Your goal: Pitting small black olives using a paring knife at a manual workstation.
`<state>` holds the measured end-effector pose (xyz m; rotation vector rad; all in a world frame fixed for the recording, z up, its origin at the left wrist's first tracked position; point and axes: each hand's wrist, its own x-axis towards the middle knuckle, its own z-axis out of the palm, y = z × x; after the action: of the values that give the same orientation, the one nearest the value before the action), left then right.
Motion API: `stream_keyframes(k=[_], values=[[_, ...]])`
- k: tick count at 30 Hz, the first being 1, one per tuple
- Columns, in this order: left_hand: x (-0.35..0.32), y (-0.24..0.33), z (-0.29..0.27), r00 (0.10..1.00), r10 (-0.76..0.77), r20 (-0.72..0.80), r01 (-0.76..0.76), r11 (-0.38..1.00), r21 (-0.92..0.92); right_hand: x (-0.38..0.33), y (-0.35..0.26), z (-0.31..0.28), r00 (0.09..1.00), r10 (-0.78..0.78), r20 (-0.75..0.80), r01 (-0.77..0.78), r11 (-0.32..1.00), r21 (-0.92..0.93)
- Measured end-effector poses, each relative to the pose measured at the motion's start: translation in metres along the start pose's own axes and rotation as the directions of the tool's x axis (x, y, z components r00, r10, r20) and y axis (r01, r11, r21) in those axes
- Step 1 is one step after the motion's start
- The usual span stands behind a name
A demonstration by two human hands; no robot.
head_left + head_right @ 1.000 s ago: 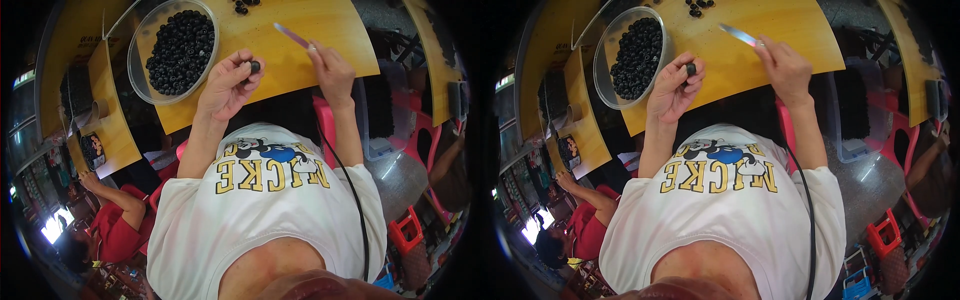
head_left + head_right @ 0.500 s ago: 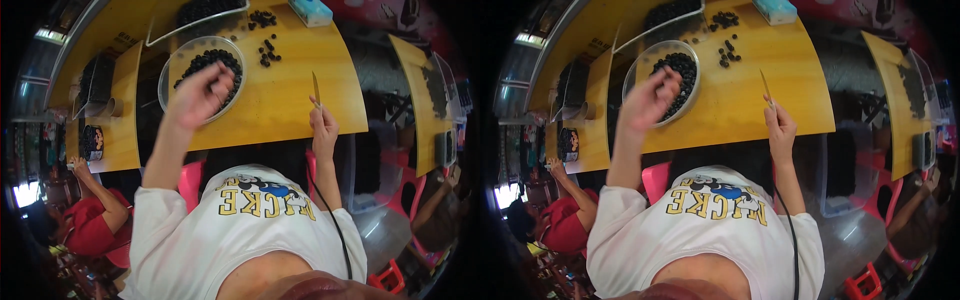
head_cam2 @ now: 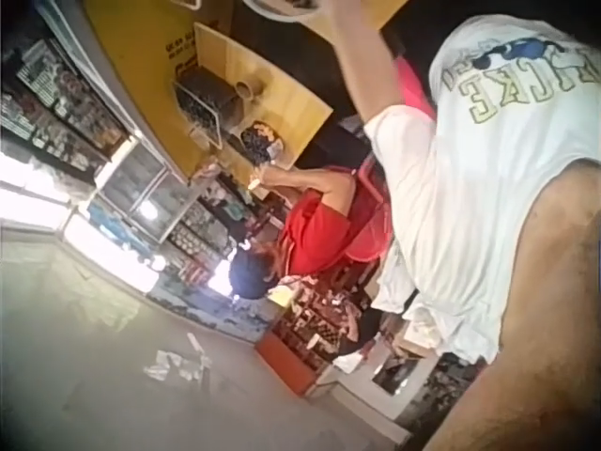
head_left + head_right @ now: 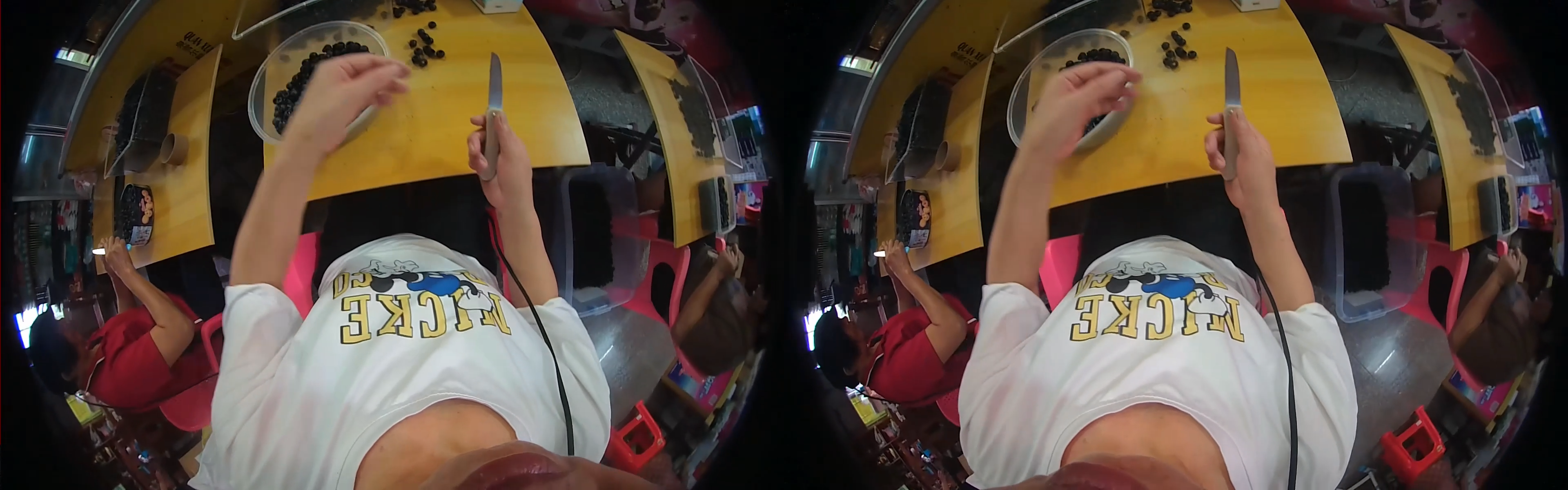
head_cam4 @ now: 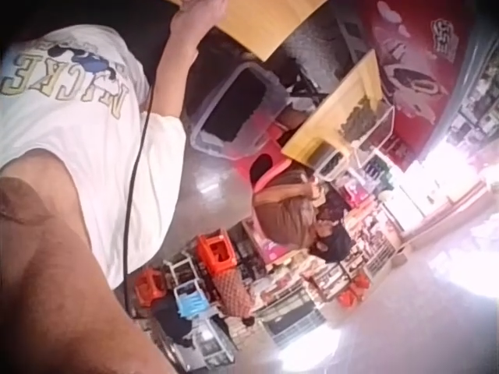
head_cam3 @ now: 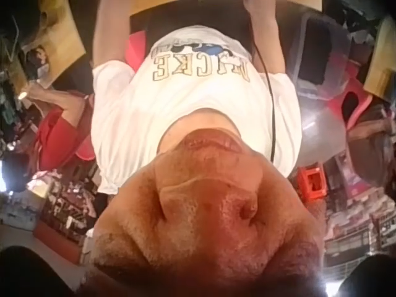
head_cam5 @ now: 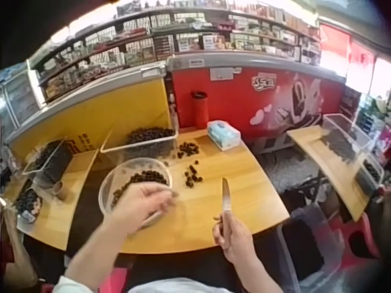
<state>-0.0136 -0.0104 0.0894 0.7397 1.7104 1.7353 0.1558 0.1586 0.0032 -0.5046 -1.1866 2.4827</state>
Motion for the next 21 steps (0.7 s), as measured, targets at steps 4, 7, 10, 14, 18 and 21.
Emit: stream_keyframes(k=[4,7,10,14,18,21], values=[[-0.016,-0.025,0.056,0.993,-0.111,-0.045,0.112,0.994,0.016,-0.013,-0.001,0.015,0.995,-0.030,0.099,0.031,1.000,-0.004],[-0.023,-0.032,0.073,0.994,-0.109,-0.018,0.104,0.982,-0.155,-0.023,-0.006,0.023,0.982,-0.070,0.175,0.084,0.994,-0.071],[-0.028,-0.033,0.082,0.995,-0.092,0.025,0.095,0.967,-0.236,-0.029,-0.007,0.025,0.970,-0.106,0.217,0.133,0.985,-0.113],[-0.026,-0.031,0.082,0.992,-0.120,-0.036,0.107,0.962,-0.253,-0.031,-0.007,0.025,0.968,-0.074,0.239,0.112,0.982,-0.151],[-0.009,-0.038,0.071,0.985,-0.173,-0.017,0.159,0.937,-0.312,-0.025,0.000,0.021,0.977,-0.040,0.208,0.084,0.975,-0.207],[0.011,-0.045,0.063,0.981,-0.188,-0.046,0.162,0.927,-0.339,-0.012,0.008,0.011,0.978,-0.025,0.208,0.071,0.974,-0.217]])
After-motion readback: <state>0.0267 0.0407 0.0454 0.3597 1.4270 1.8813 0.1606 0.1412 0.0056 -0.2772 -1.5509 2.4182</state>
